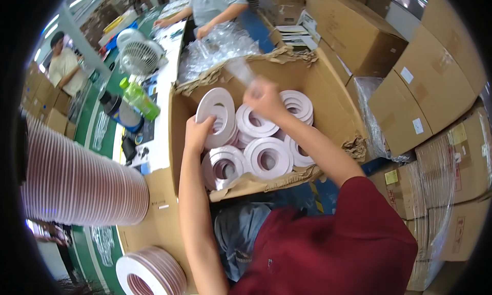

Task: Packaging rolls of tape into a box and using a hand tool to seal or process them.

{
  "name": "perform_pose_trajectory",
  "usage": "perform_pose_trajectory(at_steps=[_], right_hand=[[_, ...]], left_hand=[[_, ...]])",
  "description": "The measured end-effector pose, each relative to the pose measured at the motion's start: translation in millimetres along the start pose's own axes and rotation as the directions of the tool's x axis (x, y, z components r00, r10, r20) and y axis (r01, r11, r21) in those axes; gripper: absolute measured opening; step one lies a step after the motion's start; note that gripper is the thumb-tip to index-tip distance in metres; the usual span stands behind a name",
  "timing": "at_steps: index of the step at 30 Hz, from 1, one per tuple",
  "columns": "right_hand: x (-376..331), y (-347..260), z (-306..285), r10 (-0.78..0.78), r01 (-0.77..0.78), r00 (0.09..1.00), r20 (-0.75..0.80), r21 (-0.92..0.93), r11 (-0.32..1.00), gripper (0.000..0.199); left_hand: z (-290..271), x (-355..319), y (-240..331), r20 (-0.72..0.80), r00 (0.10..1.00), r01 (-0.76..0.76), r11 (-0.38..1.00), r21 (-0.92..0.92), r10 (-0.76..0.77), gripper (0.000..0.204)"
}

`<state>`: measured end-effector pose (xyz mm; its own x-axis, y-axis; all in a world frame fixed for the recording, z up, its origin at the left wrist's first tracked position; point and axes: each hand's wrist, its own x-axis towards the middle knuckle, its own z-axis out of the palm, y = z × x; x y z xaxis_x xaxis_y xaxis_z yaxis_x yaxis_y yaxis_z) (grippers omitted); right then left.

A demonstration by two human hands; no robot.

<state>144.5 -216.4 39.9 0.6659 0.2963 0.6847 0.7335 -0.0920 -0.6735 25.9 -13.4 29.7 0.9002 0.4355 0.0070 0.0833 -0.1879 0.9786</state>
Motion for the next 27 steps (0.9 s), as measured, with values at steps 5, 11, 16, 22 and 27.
perform_pose_trajectory(at_steps=[5, 11, 16, 22, 27], right_hand=[[-7.4, 29.5, 7.0, 0.413, -0.410, 0.911, 0.001, 0.112, 0.905, 0.015], [3.0, 26.8, -13.1, 0.253, -0.236, 0.919, 0.303, -0.091, 0.967, 0.015], [-13.1, 42.8, -13.7, -0.050, 0.116, 0.848, 0.528, -0.092, 0.989, 0.013], [-14.3, 27.9, -2.4, 0.408, -0.409, 0.908, -0.090, 0.014, 0.913, 0.015], [-12.5, 52.6, -5.6, 0.138, -0.124, 0.960, 0.242, -0.073, 0.990, 0.013]], left_hand=[[-16.5, 12.5, -40.1, -0.073, 0.997, 0.043, 0.950, 0.310, -0.022, 0.039], [-13.5, 8.9, -39.8, -0.004, 0.996, 0.081, 0.945, 0.316, -0.084, 0.038], [-8.5, 10.7, -22.8, 0.049, 0.993, 0.087, 0.960, 0.265, -0.103, 0.042], [-12.6, 5.5, -29.7, 0.000, 0.998, 0.054, 0.966, 0.253, -0.056, 0.045], [-17.0, 0.6, -17.3, 0.007, 0.998, 0.054, 0.879, 0.473, -0.065, 0.043]])
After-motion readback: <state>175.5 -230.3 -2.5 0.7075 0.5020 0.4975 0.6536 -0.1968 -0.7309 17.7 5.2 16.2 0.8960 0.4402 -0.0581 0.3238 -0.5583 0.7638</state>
